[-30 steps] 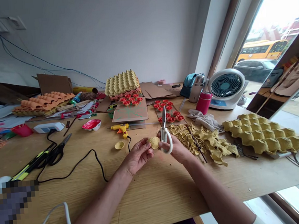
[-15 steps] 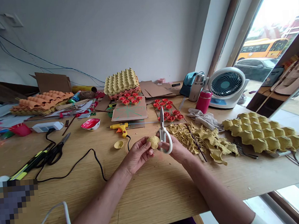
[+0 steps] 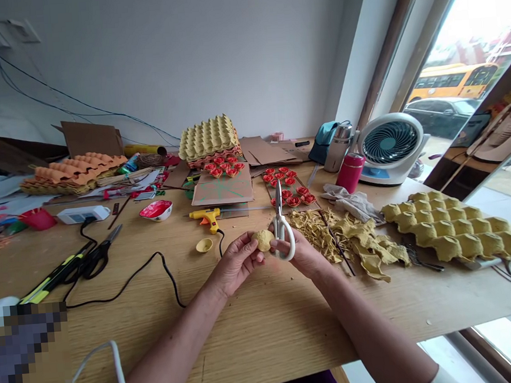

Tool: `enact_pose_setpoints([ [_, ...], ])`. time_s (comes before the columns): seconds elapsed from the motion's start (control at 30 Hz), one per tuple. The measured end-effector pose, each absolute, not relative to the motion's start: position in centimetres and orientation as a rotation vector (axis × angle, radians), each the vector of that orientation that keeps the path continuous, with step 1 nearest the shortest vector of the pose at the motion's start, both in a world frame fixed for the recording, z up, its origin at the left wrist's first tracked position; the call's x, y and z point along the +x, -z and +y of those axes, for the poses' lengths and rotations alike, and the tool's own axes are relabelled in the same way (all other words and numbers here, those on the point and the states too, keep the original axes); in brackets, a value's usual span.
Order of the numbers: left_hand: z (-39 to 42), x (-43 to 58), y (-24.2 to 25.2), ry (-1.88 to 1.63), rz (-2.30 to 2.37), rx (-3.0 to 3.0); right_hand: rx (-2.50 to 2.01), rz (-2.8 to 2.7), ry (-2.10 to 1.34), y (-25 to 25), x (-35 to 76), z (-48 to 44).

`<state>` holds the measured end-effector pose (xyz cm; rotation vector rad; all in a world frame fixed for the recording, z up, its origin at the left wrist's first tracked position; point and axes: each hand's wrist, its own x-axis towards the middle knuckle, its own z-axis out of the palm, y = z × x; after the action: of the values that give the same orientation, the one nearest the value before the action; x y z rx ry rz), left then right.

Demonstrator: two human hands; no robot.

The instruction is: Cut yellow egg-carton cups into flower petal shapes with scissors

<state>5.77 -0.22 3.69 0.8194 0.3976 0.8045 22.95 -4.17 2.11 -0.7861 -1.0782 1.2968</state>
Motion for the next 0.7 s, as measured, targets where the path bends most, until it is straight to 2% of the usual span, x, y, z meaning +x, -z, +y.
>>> enact_pose_setpoints([
  [0.5,-0.21,5.41,-3.92,-0.767,0.390,0.925,-0.807,-1.117,-1.255,-1.87,22.94,-4.07],
  [0.7,-0.20,5.36,-3.78,-0.840,0.455,1.079,-0.776,-1.033,-1.135,-2.26,22.83,-3.96],
])
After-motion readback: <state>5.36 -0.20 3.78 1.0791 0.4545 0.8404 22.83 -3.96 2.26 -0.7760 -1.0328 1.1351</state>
